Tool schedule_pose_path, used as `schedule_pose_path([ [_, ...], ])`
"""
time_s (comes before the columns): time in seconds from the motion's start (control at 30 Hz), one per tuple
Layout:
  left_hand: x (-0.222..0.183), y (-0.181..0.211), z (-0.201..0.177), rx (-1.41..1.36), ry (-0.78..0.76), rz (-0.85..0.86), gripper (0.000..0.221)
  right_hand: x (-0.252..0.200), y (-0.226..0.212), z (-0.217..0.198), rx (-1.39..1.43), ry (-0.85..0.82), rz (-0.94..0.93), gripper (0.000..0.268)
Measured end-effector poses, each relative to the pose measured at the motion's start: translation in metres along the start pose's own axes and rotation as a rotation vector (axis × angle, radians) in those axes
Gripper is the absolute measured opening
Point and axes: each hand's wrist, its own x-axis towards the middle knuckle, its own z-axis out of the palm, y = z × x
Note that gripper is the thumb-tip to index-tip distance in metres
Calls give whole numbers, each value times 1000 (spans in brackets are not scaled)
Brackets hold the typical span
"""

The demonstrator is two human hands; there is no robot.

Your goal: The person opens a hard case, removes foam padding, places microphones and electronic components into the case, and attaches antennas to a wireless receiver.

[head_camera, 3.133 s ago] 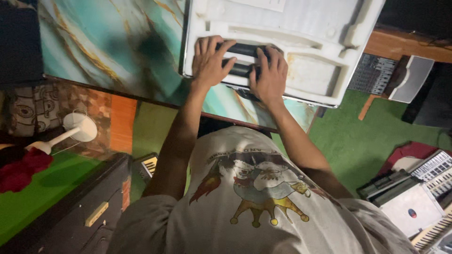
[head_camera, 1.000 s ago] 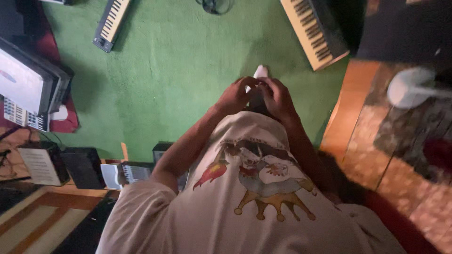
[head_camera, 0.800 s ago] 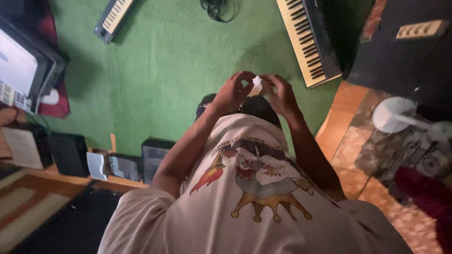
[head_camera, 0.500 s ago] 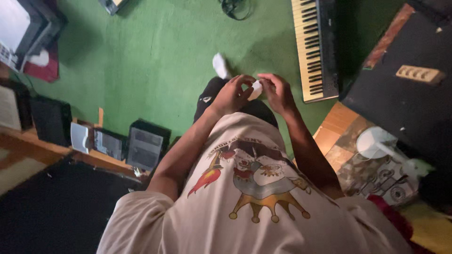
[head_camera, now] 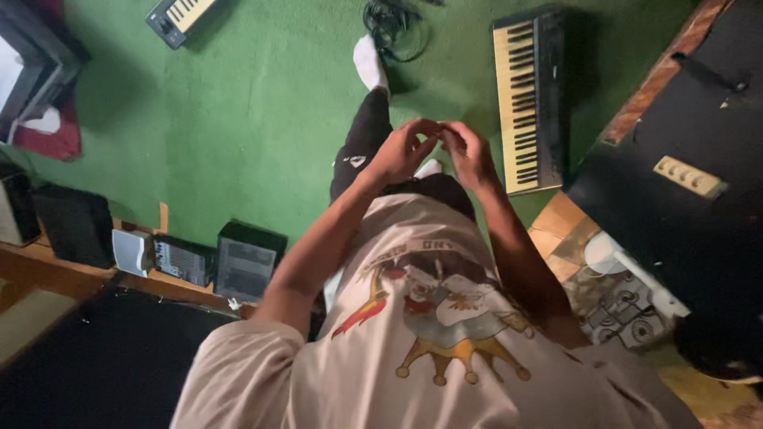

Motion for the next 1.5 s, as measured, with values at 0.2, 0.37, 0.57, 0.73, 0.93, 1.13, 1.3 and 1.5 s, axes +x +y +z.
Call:
schedule_pose_path([
  [0.2,119,-28,-66,77,29,-97,23,123,33,-4,79,159,142,25],
  [0.37,177,-116,-91,96,123,-156,24,217,109,20,58,231,40,24],
  [0.57,229,-278,-79,186,161,-357,28,320,258,56,234,239,303,24],
  [0.73,284,-400,-76,261,124,-506,37,387,384,41,109,230,294,26],
  [0.93,354,-495,-86,539,116,-357,52,438,491,-20,-159,339,237,25],
  [1.13,403,-544,-70,576,207,-374,54,474,559,-53,-11,360,252,22],
  [1.3,416,-568,-61,586,217,-361,56,494,579,-73,-158,254,345,40],
  [1.5,418,-620,-80,673,255,-314,49,507,573,-80,-169,262,382,37],
])
